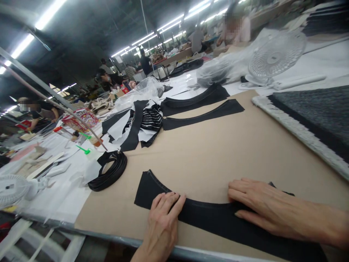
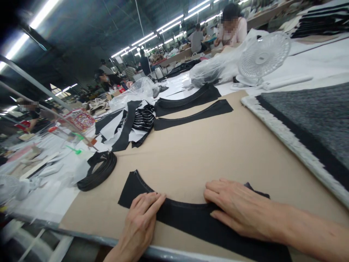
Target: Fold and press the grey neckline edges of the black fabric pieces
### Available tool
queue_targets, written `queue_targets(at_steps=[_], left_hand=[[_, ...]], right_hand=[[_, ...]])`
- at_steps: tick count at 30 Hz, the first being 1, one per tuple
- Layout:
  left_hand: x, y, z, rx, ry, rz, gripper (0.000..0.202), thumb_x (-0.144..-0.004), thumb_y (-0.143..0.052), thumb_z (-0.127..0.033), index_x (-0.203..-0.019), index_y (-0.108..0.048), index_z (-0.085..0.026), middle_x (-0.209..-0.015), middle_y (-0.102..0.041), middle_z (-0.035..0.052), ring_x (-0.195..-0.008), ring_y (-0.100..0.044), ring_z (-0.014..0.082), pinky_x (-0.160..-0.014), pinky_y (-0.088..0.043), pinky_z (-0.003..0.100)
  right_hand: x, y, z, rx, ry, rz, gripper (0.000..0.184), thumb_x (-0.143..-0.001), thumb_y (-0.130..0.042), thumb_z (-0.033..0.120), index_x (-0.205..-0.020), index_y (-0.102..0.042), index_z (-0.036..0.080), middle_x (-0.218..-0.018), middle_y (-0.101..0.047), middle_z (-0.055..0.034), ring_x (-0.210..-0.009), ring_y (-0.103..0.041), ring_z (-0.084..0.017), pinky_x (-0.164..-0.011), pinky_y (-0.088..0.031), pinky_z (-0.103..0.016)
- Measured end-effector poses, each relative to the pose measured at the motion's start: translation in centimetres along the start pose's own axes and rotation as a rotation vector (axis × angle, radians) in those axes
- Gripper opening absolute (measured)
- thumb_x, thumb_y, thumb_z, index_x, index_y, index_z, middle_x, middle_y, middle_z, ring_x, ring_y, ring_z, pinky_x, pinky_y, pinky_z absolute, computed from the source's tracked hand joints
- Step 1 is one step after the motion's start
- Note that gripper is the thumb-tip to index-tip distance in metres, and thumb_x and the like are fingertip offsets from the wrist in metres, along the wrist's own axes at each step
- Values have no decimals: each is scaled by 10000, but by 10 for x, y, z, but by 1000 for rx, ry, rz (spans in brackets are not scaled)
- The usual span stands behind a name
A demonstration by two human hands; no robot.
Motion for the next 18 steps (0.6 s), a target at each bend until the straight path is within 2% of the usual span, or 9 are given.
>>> queue_targets(at_steps=[3, 7, 9, 12, 15, 18], left_hand=[[2, -1, 0, -61, -13, 14, 639, -812, -393, -33, -1391, -472, -291, -1236, -604, 90, -1175, -537, 238, -948, -470, 426], [12, -6, -2, -134, -90, 54, 717, -778, -393, 7, -1439, -399, -269, -1388, -497, 104, -1327, -408, 241, -1030, -389, 419], [16, -9, -4, -124, -42, 58, 705, -798, -382, 4, -1447, -381, -271, -1407, -484, 94, -1352, -379, 222, -1070, -331, 424], [20, -12, -7, -71, 73, 17, 643, -842, -378, -20, -1423, -419, -293, -1393, -504, 87, -1349, -384, 209, -1093, -261, 439], [17, -8, -11, -56, 158, -45, 575, -854, -429, -51, -1344, -519, -340, -1377, -518, 79, -1320, -420, 226, -1029, -294, 410], [9, -3, -14, -35, 105, -76, 549, -847, -433, -52, -1335, -537, -278, -1346, -552, 78, -1269, -475, 201, -966, -341, 335]], right_hand=[[0, -6, 6, -18, -10, 57, 16, -891, -525, 225, -876, -528, 220, -916, -568, -42, -836, -559, -222, -753, -436, -359], [1, -6, 8, -10, -17, 64, 37, -892, -513, 200, -859, -503, 214, -906, -557, -42, -832, -546, -225, -741, -424, -356], [1, -6, 9, 2, -21, 58, 35, -887, -517, 191, -862, -503, 212, -912, -558, -43, -843, -547, -229, -751, -419, -361], [1, -6, 10, 23, -40, 53, 40, -874, -538, 192, -863, -505, 213, -910, -564, -41, -841, -550, -234, -758, -412, -370], [0, -5, 12, 47, -63, 48, 54, -864, -556, 197, -866, -506, 216, -902, -573, -36, -837, -555, -240, -765, -402, -382], [0, -5, 14, 66, -68, 50, 69, -860, -568, 201, -879, -503, 217, -900, -580, -33, -839, -554, -243, -776, -390, -393]])
Point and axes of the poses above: each hand's wrist, its own x-axis away from the middle knuckle, its own y-axis out of the back of the hand, z = x × y, the point moved 3 cm from there along -x, towards the middle knuckle
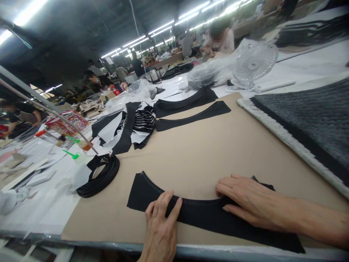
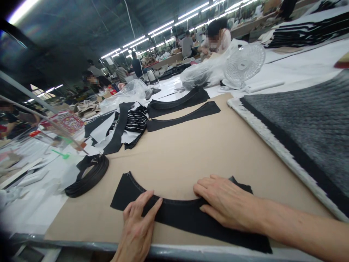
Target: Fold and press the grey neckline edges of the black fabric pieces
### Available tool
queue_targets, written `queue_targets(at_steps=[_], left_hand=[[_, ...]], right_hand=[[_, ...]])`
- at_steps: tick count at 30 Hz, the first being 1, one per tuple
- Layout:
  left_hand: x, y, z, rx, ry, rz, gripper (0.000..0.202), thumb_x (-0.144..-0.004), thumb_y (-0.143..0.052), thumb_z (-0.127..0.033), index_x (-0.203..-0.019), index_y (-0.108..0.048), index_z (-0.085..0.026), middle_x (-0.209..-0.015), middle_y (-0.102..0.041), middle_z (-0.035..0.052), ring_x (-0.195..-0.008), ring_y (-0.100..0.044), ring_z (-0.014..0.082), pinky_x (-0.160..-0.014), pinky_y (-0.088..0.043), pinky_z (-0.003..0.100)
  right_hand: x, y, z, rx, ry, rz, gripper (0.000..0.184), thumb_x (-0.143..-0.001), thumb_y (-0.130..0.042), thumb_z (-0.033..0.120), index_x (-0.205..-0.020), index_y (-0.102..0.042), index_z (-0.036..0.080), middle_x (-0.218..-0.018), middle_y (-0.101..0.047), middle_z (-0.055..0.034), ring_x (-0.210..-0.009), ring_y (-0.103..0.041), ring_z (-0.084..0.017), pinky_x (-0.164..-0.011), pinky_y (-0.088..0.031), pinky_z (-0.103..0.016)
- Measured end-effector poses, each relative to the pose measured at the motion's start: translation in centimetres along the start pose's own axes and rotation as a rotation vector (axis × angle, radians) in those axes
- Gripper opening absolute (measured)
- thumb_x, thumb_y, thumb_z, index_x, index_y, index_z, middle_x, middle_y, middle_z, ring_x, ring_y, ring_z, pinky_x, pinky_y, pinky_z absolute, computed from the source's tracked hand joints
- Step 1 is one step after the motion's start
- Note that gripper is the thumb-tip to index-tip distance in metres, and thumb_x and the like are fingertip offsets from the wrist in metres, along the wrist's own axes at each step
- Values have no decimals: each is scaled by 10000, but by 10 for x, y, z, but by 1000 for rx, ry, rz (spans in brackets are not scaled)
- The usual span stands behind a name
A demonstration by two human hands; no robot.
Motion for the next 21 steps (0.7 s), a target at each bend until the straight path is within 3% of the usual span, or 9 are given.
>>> queue_targets(at_steps=[3, 6, 9, 13, 16, 19, 21], left_hand=[[-9, 1, -7, 58, -155, -18, 550, -842, -387, -38, -1353, -515, -198, -1245, -636, 55, -1183, -540, 147, -937, -361, 282], [-13, -3, -12, 62, -224, -54, 482, -866, -383, -68, -1293, -573, -188, -1192, -669, 38, -1127, -570, 150, -972, -338, 290], [-11, -3, -4, 56, -206, -125, 397, -899, -421, -117, -1237, -612, -201, -1151, -688, 34, -1085, -591, 161, -1007, -314, 317], [-10, -1, 18, 8, -231, -29, 335, -889, -534, -193, -1210, -611, -249, -1137, -682, 15, -1074, -593, 168, -936, -353, 315], [-16, 1, 24, 23, -73, -66, 226, -884, -580, -261, -1105, -623, -234, -1071, -673, 34, -1027, -600, 190, -874, -400, 334], [-30, -5, 1, 153, 31, -65, 259, -870, -601, -263, -1124, -587, -213, -1055, -658, 51, -1011, -598, 208, -863, -445, 358], [-43, -12, -22, 302, 25, 42, 319, -847, -597, -185, -1163, -573, -224, -1061, -651, 48, -999, -594, 208, -850, -474, 359]], right_hand=[[1, 1, 0, 28, 6, 9, 76, -862, -572, 202, -892, -503, 215, -905, -582, -31, -836, -542, -243, -775, -386, -396], [3, 3, 0, 36, 0, 7, 80, -865, -579, 197, -901, -508, 208, -922, -577, -35, -842, -533, -236, -785, -391, -392], [3, 5, 1, 16, -4, 3, 123, -848, -618, 208, -912, -514, 199, -937, -574, -39, -854, -537, -225, -781, -401, -372], [-6, 5, 4, -25, -26, 11, 219, -801, -697, 250, -927, -528, 190, -941, -583, -41, -864, -554, -227, -746, -421, -345], [-12, 3, 7, -44, -40, 7, 212, -797, -704, 241, -920, -542, 180, -929, -592, -46, -865, -564, -231, -750, -433, -343], [-14, 0, 8, -56, -43, 3, 174, -799, -678, 194, -925, -558, 177, -929, -601, -51, -873, -571, -233, -756, -439, -341], [-14, -2, 6, -61, -41, -13, 160, -798, -653, 171, -932, -566, 180, -917, -602, -47, -860, -572, -228, -741, -440, -334]])
Point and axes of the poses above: each hand's wrist, its own x-axis away from the middle knuckle, its own y-axis out of the back of the hand, z = x × y, the point moved 3 cm from there along -x, towards the middle knuckle
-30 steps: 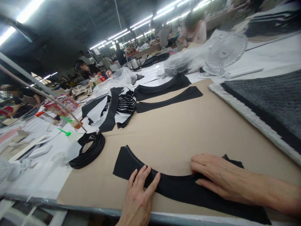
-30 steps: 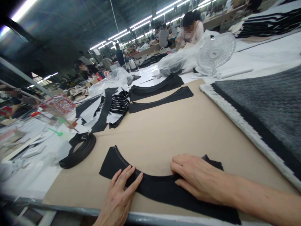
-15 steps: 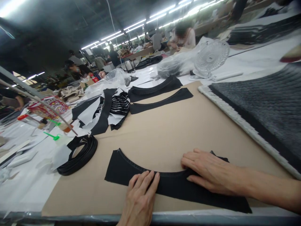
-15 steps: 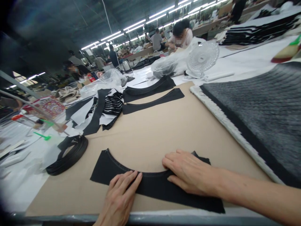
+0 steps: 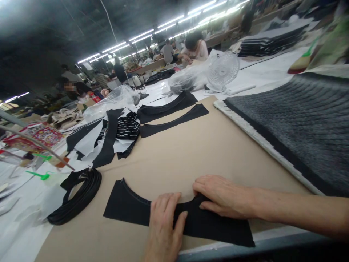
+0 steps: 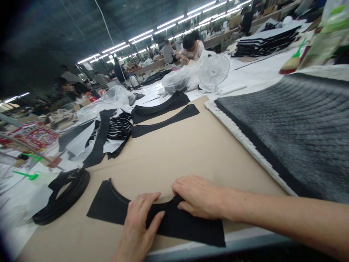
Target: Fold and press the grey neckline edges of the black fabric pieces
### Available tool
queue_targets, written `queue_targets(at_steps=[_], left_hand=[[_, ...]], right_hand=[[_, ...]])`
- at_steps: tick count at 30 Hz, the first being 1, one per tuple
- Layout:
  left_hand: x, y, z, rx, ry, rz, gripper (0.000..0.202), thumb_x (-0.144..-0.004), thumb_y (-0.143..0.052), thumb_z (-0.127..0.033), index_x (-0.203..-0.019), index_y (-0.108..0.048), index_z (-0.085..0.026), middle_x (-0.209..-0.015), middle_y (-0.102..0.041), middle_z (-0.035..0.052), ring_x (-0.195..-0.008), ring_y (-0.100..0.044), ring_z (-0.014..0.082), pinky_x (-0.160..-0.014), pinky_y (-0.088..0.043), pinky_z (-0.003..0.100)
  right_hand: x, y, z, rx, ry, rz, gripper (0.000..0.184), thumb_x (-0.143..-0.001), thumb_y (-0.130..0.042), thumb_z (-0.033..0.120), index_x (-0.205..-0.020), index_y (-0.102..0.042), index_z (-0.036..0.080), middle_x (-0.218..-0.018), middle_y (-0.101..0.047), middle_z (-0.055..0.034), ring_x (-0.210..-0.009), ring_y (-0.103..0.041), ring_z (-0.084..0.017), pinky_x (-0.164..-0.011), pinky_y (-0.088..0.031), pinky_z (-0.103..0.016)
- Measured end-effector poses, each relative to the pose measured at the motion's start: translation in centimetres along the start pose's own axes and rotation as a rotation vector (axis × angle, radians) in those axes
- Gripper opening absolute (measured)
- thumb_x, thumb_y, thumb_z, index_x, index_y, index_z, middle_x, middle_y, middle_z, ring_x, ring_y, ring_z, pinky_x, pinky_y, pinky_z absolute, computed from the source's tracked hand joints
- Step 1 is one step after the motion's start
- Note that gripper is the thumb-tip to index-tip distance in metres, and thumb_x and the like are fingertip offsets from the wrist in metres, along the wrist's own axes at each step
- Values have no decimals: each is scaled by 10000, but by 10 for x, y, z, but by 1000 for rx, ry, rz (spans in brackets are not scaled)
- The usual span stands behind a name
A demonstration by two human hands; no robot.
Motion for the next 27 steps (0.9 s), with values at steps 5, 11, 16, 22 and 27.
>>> queue_targets(at_steps=[5, 11, 16, 22, 27], left_hand=[[-26, -20, -28, 260, 101, 155, 351, -770, -484, 1, -980, -646, -230, -905, -640, 27, -880, -597, 191, -777, -516, 339], [-35, -20, -26, 304, 143, 197, 393, -710, -462, 48, -889, -680, -226, -852, -649, 15, -851, -619, 179, -769, -529, 321], [-23, -27, -34, 174, 60, 116, 366, -824, -406, -1, -956, -669, -220, -835, -621, 35, -795, -597, 175, -716, -528, 302], [15, -48, -35, -99, -130, -119, 429, -895, -378, -56, -1281, -545, -140, -1066, -644, 103, -1003, -587, 226, -871, -502, 362], [25, -53, -31, -225, -193, -152, 452, -866, -437, -61, -1296, -548, -146, -1137, -656, 93, -1086, -575, 225, -915, -477, 332]], right_hand=[[1, -3, -4, 4, 22, -22, 73, -824, -577, 128, -877, -576, 179, -884, -591, -41, -828, -567, -209, -722, -437, -314], [3, -2, -6, -73, 73, -46, 128, -817, -565, 63, -870, -597, 176, -900, -593, -39, -863, -560, -194, -770, -432, -297], [9, -2, -7, -43, 134, -61, 161, -836, -538, 41, -889, -623, 167, -894, -592, -48, -880, -543, -193, -795, -421, -299], [16, 0, -14, 47, 264, -103, 152, -921, -470, 104, -868, -601, 162, -862, -571, -60, -830, -507, -190, -744, -401, -293], [19, 5, -23, 76, 317, -92, 140, -919, -481, 110, -828, -571, 168, -860, -556, -57, -845, -498, -187, -739, -396, -282]])
Point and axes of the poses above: each hand's wrist, its own x-axis away from the middle knuckle, its own y-axis out of the back of the hand, z = x × y, the point moved 3 cm from there along -x, towards the middle knuckle
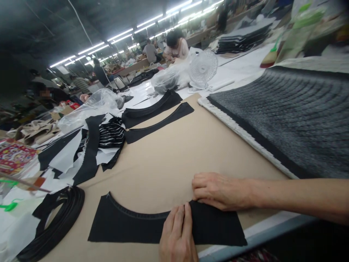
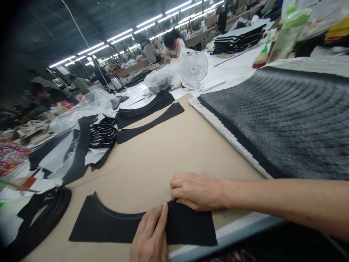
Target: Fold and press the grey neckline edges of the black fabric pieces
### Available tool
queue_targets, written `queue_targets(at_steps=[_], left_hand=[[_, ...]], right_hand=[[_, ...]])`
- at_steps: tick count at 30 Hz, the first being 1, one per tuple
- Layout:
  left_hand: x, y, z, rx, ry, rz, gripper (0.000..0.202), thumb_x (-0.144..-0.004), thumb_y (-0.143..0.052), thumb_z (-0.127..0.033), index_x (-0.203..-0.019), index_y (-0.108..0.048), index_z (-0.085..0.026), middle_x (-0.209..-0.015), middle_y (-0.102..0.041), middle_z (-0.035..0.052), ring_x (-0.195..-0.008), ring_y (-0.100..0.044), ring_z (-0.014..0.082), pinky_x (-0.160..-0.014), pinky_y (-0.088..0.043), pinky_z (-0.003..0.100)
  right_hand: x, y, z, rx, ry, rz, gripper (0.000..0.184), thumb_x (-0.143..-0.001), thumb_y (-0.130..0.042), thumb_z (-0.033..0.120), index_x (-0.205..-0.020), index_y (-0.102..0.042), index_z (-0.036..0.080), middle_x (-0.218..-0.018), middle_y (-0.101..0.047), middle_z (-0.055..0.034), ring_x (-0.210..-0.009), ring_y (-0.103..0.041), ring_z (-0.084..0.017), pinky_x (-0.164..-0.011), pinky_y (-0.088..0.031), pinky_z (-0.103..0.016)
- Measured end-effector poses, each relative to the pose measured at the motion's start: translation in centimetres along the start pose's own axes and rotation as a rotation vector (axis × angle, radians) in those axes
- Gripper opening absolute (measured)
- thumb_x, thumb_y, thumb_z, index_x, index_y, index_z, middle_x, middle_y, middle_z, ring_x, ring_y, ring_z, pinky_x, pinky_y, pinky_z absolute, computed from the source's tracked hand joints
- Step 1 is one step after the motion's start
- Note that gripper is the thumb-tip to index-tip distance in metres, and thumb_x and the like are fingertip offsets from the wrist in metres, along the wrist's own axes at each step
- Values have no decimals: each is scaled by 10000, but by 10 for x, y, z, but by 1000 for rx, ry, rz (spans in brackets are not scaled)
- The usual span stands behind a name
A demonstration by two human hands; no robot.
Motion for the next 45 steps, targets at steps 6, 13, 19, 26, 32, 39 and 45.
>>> queue_targets(at_steps=[6, 13, 19, 26, 32, 39, 45], left_hand=[[-6, 0, 1, -11, 3, -24, 415, -885, -393, -72, -1235, -595, -165, -1081, -672, 67, -1015, -593, 209, -890, -483, 321], [-6, 1, -2, -70, -37, -41, 427, -868, -398, -30, -1217, -602, -167, -1121, -646, 81, -1050, -581, 219, -909, -462, 327], [-8, 1, -4, -3, -28, 17, 502, -858, -341, -11, -1315, -523, -109, -1094, -649, 89, -1037, -573, 204, -925, -444, 304], [-14, 0, -12, -94, -42, 55, 500, -835, -425, -40, -1301, -559, -158, -1051, -663, 66, -984, -579, 225, -902, -433, 349], [-16, 4, -8, -6, 28, 2, 437, -886, -392, -66, -1278, -562, -159, -980, -675, 64, -925, -595, 201, -859, -419, 347], [-59, 13, -13, 255, 305, 114, 318, -854, -544, -123, -1142, -618, -233, -1070, -617, 68, -1027, -556, 240, -882, -415, 390], [-87, 5, -23, 499, 389, 428, 368, -805, -438, 8, -1015, -654, -204, -983, -621, 52, -954, -568, 203, -866, -452, 343]], right_hand=[[3, 4, -7, 39, 72, 10, 130, -925, -487, 111, -851, -582, 161, -865, -567, -58, -833, -494, -185, -750, -395, -283], [10, 0, -4, 234, 230, 25, 152, -930, -459, 120, -873, -594, 158, -860, -557, -59, -781, -471, -194, -711, -374, -332], [14, 2, 1, 336, 277, 41, 162, -967, -442, 152, -902, -590, 149, -894, -557, -63, -815, -477, -191, -726, -369, -346], [14, 3, 4, 362, 295, 47, 136, -961, -461, 160, -897, -581, 160, -871, -555, -54, -794, -484, -191, -707, -350, -349], [13, 13, -3, 265, 198, 23, 202, -912, -551, 214, -1112, -561, 190, -889, -591, -43, -811, -511, -203, -740, -341, -368], [10, 19, -17, -7, -53, 64, 345, -785, -722, 210, -1083, -550, 184, -1025, -622, -61, -965, -546, -235, -812, -337, -375], [12, 26, -26, -10, -108, 105, 186, -769, -740, 177, -902, -611, 194, -918, -604, -28, -931, -533, -221, -786, -334, -345]])
Point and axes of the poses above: each hand's wrist, its own x-axis away from the middle knuckle, its own y-axis out of the back of the hand, z = x × y, the point moved 3 cm from there along -x, towards the middle knuckle
